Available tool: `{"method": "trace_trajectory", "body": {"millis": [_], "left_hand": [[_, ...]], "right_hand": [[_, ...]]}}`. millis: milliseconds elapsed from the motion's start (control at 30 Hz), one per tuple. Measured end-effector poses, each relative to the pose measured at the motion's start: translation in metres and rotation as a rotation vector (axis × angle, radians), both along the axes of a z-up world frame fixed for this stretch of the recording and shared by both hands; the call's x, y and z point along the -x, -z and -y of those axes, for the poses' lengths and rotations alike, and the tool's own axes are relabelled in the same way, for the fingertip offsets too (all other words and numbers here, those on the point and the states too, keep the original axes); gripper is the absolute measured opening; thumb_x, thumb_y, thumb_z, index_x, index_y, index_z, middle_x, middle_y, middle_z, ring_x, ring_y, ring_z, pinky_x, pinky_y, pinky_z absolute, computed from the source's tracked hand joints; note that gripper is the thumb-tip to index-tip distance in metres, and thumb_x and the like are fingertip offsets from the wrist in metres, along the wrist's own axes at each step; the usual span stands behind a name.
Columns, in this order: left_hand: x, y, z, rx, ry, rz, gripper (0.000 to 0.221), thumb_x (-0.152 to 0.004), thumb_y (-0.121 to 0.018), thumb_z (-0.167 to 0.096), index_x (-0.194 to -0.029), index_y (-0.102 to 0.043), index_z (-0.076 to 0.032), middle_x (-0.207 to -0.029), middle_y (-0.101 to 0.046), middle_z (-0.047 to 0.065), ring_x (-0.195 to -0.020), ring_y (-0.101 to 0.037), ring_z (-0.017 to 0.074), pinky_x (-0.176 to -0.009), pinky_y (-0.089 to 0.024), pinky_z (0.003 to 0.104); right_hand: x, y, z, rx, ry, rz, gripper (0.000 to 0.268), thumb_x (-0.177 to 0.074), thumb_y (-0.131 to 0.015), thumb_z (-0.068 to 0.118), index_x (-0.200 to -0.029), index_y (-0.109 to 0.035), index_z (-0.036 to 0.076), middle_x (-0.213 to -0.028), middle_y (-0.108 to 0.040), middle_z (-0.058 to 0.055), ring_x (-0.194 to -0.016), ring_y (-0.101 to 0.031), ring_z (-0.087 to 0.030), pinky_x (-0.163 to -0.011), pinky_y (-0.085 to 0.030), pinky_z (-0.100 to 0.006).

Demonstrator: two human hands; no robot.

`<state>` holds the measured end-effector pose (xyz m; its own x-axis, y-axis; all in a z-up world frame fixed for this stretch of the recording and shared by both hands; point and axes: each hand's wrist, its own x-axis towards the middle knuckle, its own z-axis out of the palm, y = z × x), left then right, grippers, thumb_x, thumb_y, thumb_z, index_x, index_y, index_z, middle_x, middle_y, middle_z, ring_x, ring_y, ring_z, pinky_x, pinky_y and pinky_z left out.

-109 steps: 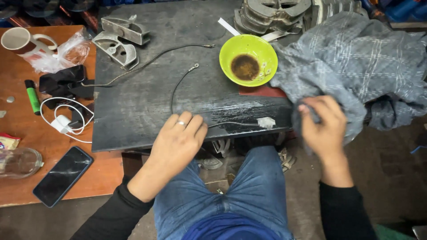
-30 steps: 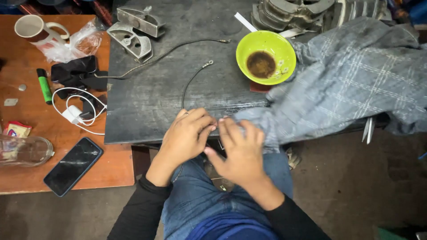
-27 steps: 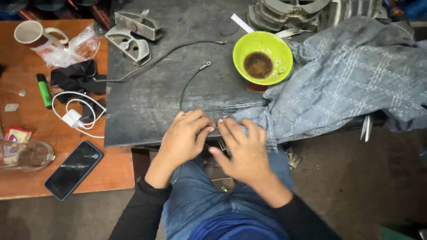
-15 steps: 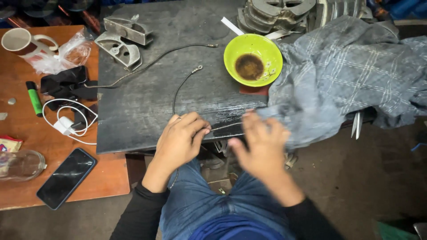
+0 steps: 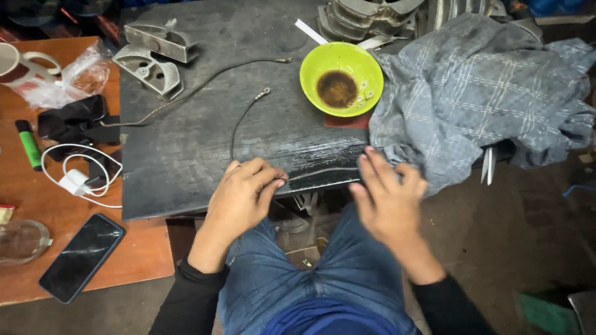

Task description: Cleaning a thin metal cable by wiping it with a cloth dipped in a cleaning solution at a workbench.

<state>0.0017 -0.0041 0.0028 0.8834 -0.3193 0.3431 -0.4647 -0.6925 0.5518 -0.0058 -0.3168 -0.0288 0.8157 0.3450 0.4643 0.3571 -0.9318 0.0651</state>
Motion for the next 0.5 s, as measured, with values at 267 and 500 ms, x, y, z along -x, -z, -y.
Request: {"method": "trace_trajectory", "body": {"millis": [267, 500], "left_hand": [[0.003, -0.005, 0.004, 0.002, 0.004, -0.008, 0.015, -0.095, -0.073, -0.014, -0.106, -0.083, -0.016, -0.088, -0.071, 0.007, -0.082, -0.072, 0.0331, -0.080, -0.050, 0.040], [0.001, -0.007, 0.005, 0.006, 0.012, -0.052, 0.021, -0.091, -0.073, -0.007, -0.106, -0.085, -0.017, -0.088, -0.071, 0.003, -0.079, -0.071, 0.0287, -0.081, -0.048, 0.036]], "right_hand": [[0.020, -0.005, -0.095, -0.202, -0.159, -0.167, 0.072, -0.096, -0.061, 0.063, -0.152, -0.059, 0.018, -0.161, -0.054, 0.004, -0.121, -0.050, -0.036, -0.095, -0.036, -0.052], [0.003, -0.003, -0.018, -0.143, -0.027, -0.048, 0.054, -0.101, -0.060, 0.051, -0.148, -0.066, 0.026, -0.156, -0.060, 0.011, -0.119, -0.050, -0.033, -0.093, -0.036, -0.048]]}}
